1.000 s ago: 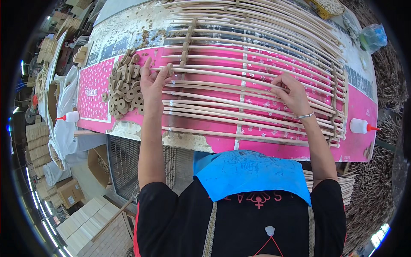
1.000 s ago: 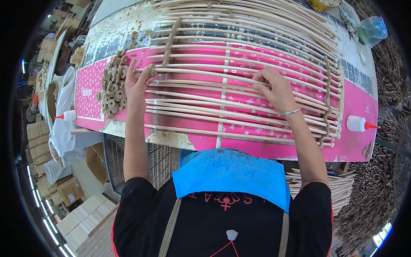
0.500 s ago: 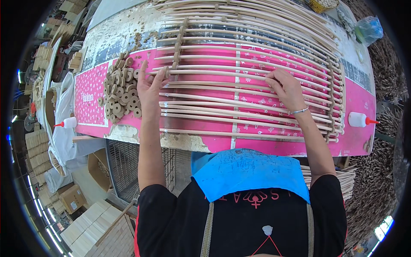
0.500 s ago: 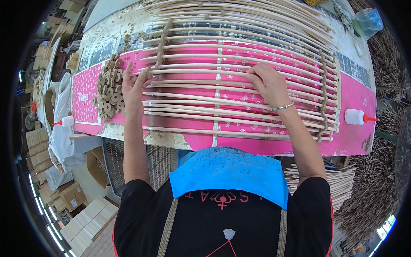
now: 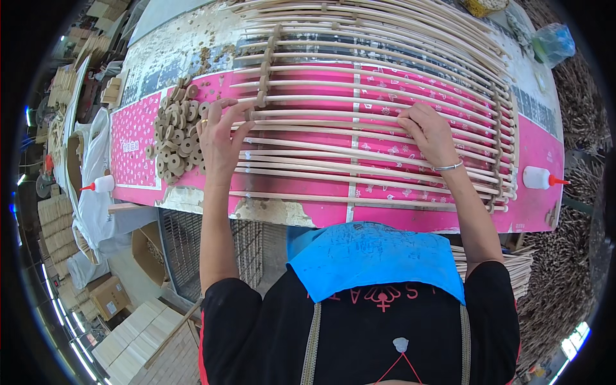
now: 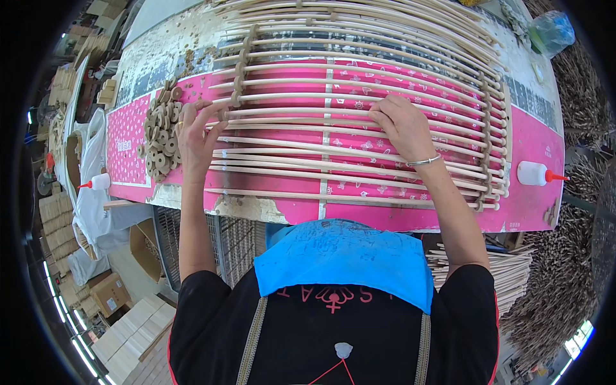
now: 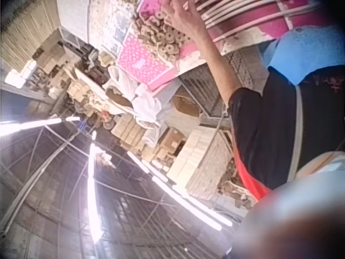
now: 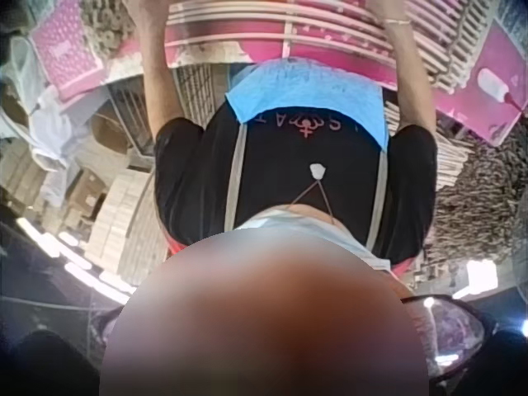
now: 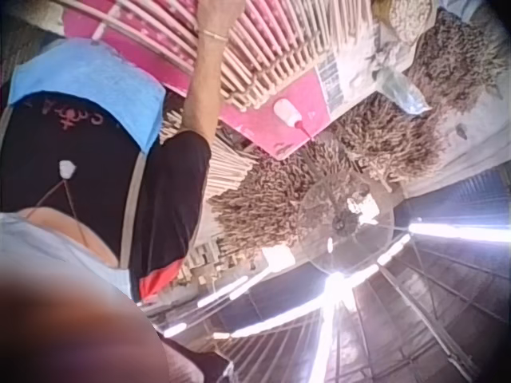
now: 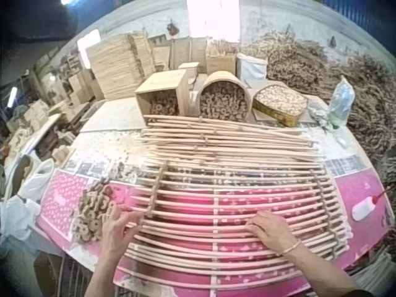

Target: Assembling wooden structures by gluing dowels and ring-shaped pieces together.

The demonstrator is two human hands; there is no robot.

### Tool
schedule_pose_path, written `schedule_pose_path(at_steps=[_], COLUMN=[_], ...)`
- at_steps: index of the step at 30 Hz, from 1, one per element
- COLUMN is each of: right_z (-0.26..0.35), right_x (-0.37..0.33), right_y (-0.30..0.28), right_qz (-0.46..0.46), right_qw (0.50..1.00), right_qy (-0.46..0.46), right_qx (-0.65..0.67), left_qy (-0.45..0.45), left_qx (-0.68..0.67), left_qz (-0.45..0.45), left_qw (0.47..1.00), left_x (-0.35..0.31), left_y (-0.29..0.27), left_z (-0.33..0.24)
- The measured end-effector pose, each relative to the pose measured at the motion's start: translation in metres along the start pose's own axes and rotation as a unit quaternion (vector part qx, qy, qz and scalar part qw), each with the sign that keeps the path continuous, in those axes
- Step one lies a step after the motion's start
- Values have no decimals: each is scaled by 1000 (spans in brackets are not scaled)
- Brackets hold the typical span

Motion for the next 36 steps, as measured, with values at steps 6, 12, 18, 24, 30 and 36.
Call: schedule_pose_path(at_steps=[6,12,18,24,30,36], right_z=[-1,5,-2,2,11,22], right_x=[0,0,-1,-2,2,11], right_y=[2,-3,4,0,1,-13], right_qz=[10,-8,-53,-68,-100,-112], right_qw=[998,1000,997,996,992,990], right_qy=[-26,2,-44,-36,-70,-71], right_qx=[-51,-29,-35,-54,-31,-41], left_qy=[14,5,40,32,43,49], left_qx=[-22,-23,-107,-78,-67,-46], left_qz=[-3,-6,-11,-6,-48,-82], left_qw=[1000,1000,993,996,996,994], left_x=[-1,-2,2,7,6,7], left_y=[13,23,23,7,-10,-18], left_z=[2,3,13,-6,-8,-8])
Point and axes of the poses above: each hand's wrist, its own x-axis towards the middle knuckle, its own y-axis out of the palm, z = x × y, the point moved 4 cm from there along x, towards the middle knuckle, and after that the axes turned 5 degrees about -y, right-handed, at the moved point
